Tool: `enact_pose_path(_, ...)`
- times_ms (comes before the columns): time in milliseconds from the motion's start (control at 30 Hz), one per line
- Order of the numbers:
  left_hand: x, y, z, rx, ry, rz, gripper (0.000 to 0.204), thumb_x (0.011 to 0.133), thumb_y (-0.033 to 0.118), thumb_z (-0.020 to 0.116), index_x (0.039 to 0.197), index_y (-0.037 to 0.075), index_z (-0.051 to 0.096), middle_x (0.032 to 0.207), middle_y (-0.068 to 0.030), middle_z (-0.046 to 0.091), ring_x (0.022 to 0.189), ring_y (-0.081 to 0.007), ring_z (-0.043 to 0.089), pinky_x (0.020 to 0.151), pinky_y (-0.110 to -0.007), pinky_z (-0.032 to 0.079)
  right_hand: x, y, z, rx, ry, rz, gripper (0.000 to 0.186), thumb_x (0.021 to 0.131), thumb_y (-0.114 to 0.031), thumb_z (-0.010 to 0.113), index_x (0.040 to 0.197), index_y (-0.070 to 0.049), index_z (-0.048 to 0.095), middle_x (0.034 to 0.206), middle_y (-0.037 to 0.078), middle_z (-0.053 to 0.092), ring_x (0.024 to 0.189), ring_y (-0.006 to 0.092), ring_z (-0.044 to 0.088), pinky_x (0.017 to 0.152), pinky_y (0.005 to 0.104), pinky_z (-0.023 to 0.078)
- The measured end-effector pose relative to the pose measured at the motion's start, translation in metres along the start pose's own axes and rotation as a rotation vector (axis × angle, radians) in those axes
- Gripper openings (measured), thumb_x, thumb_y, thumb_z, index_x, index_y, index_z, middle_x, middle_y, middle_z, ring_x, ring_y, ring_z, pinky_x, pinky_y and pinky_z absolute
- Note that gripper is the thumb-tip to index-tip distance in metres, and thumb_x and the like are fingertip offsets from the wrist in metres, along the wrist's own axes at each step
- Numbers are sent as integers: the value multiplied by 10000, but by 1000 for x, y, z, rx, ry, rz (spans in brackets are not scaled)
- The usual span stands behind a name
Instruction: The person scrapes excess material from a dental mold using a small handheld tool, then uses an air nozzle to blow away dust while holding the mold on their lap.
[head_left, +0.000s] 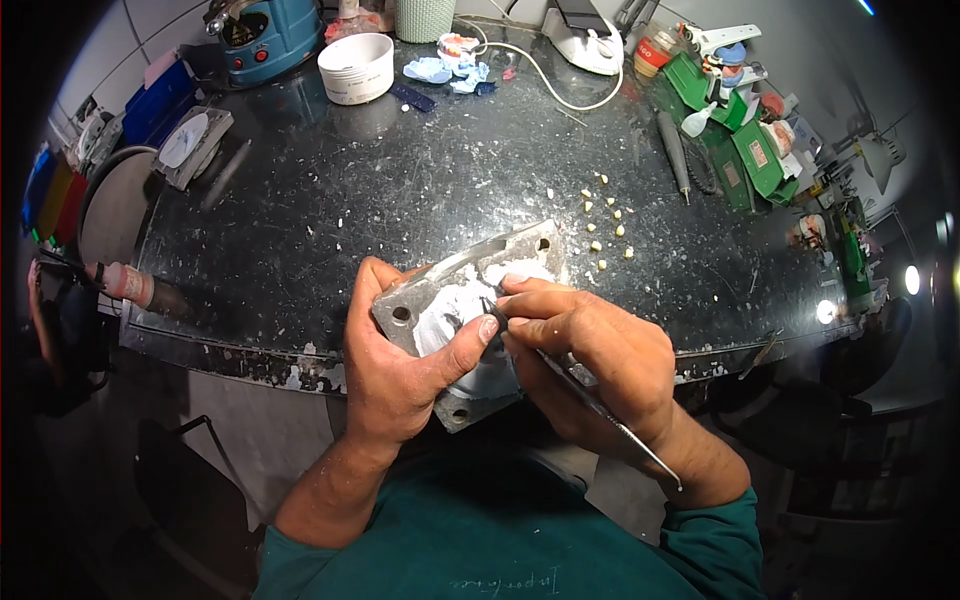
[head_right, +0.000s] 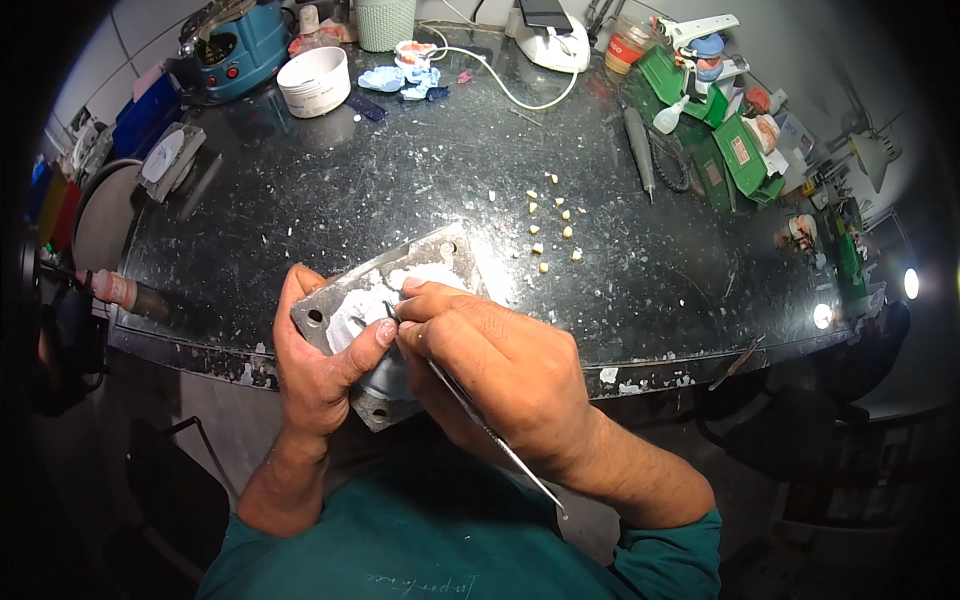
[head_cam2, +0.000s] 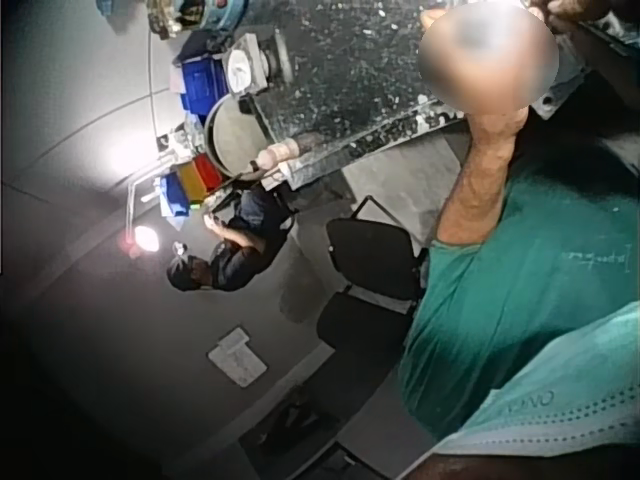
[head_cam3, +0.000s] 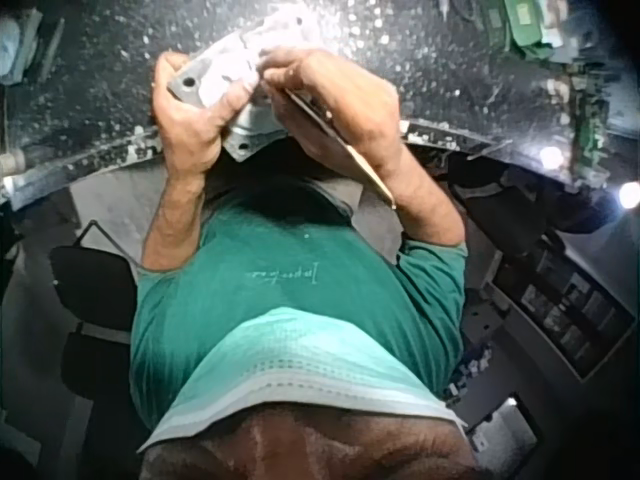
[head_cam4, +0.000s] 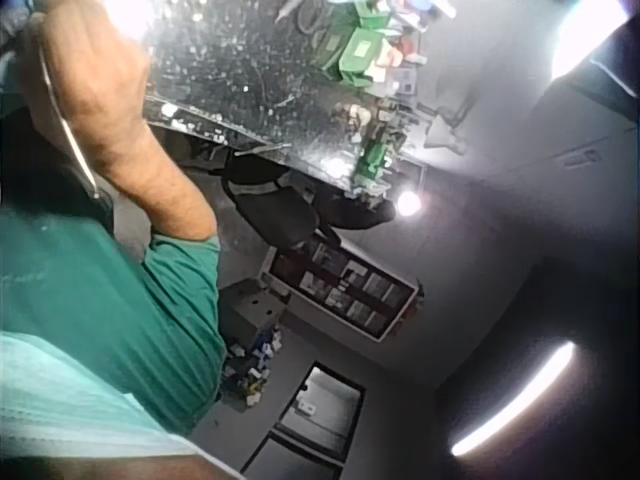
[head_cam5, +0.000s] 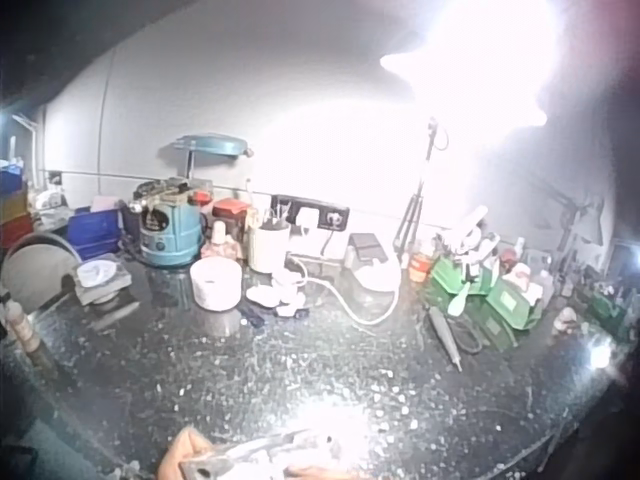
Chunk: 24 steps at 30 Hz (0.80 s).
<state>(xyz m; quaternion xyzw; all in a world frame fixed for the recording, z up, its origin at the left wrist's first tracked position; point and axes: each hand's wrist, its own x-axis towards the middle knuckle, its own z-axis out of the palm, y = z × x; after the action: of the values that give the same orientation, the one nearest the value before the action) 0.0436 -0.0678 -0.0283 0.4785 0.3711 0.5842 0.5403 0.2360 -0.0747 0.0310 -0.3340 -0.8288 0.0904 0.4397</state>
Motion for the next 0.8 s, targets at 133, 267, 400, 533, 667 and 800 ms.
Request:
enact_pose_path(133,0,-5,-3,-6,-11,39,491,878,100,911,1108,38,482,1057,-86,684,965,-88,664,833,-270,584,5,1,2,-230,-58,-66,179,832,9,791,961,2,667,1077,140,757,979,313,792,868,373,652)
enact_pose_path(267,2,-4,-4,0,-16,38,488,882,118,914,1098,40,484,1033,-75,687,951,-87,660,830,-273,583,11,2,-3,-247,-112,-47,176,834,-16,781,977,-27,679,1098,122,758,979,309,788,900,382,648)
enact_pose_path(400,4,-2,-4,-18,-34,-24,486,883,131,917,1085,43,484,1017,-73,692,940,-84,660,821,-275,585,6,30,-10,68,-31,-54,235,797,51,818,994,-6,703,1079,151,782,1041,342,797,930,433,647)
enact_pose_path(533,7,0,-6,-23,-50,-90,501,868,139,934,1074,53,485,997,-75,697,923,-84,661,803,-276,585,10,42,-23,243,-140,-36,209,825,46,838,1004,4,738,1046,155,798,1062,379,797,938,439,643)
enact_pose_path(667,8,0,-6,-42,-55,-110,513,853,132,945,1067,60,484,982,-70,694,913,-80,658,795,-275,582,13,45,-28,267,-212,28,178,850,27,845,990,-24,747,1047,141,811,1029,324,812,872,399,651)
enact_pose_path(800,9,2,-6,-17,-58,-108,512,850,126,945,1063,60,484,984,-69,694,906,-77,653,793,-273,579,9,49,-33,295,-206,89,180,845,24,850,985,-31,749,1042,141,813,1010,312,815,838,382,652)
